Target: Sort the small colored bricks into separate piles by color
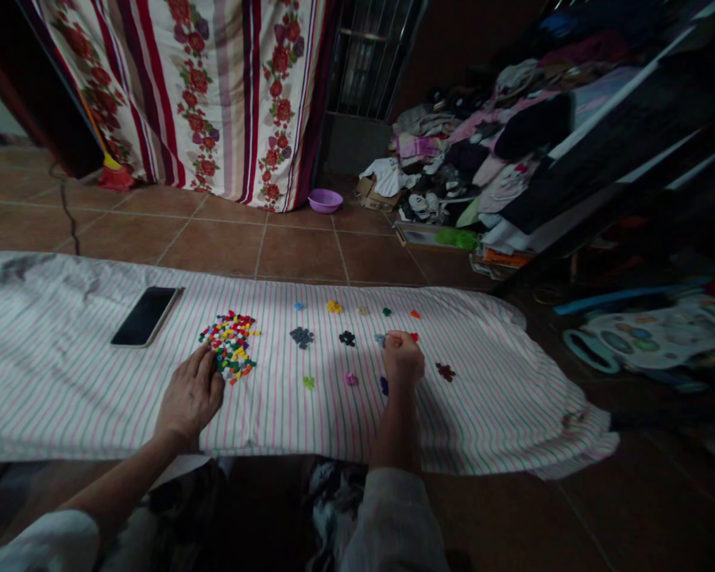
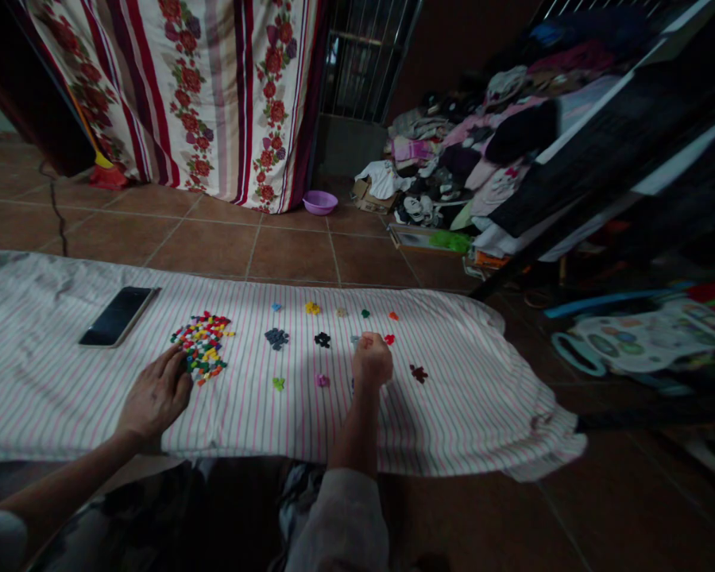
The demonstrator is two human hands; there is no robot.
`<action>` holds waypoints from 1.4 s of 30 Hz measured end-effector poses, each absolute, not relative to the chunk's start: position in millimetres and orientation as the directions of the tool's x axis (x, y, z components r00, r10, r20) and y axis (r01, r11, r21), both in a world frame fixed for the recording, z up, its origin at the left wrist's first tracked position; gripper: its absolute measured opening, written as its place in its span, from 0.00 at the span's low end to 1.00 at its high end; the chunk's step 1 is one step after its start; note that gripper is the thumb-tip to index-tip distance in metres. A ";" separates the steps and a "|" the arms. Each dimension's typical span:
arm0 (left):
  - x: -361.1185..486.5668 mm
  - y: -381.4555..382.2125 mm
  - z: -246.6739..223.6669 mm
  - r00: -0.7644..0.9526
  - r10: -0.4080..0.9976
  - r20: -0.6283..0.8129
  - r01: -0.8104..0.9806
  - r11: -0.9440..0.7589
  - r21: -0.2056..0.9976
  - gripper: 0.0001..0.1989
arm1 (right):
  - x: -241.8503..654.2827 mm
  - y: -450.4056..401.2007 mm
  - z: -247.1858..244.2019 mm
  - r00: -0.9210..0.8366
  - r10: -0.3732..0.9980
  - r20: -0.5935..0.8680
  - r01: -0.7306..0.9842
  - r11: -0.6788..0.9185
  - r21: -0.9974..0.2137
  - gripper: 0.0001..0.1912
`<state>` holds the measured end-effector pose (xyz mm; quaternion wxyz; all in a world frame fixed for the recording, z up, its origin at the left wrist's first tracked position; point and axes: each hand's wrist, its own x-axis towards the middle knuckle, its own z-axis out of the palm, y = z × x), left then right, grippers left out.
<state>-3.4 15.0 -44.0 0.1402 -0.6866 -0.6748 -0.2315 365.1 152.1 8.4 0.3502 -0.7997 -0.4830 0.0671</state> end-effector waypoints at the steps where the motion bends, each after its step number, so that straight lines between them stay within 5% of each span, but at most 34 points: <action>1: -2.8 14.8 -43.4 -0.028 0.865 0.501 0.992 -0.039 0.123 0.21 | 360.4 152.3 10.6 0.509 0.825 0.244 0.727 -0.260 -0.636 0.15; 10: 2.5 14.5 -39.9 -0.104 0.879 0.465 0.977 0.004 0.211 0.20 | 255.8 140.8 32.0 -0.063 0.970 0.237 0.691 0.214 -0.691 0.11; 18: 2.1 14.6 -45.9 -0.119 0.868 0.482 0.967 -0.008 0.253 0.24 | 177.8 106.0 27.2 -0.582 0.813 -0.011 0.700 0.494 -0.516 0.11; 28: 2.5 15.2 -50.0 -0.124 0.865 0.487 0.967 -0.006 0.255 0.24 | 156.9 98.2 20.6 -0.637 0.760 -0.130 0.739 0.554 -0.384 0.17; 42: 2.0 16.5 -51.8 -0.134 0.871 0.473 0.965 0.006 0.261 0.23 | 156.0 101.5 14.9 -0.650 0.755 -0.091 0.710 0.559 -0.429 0.11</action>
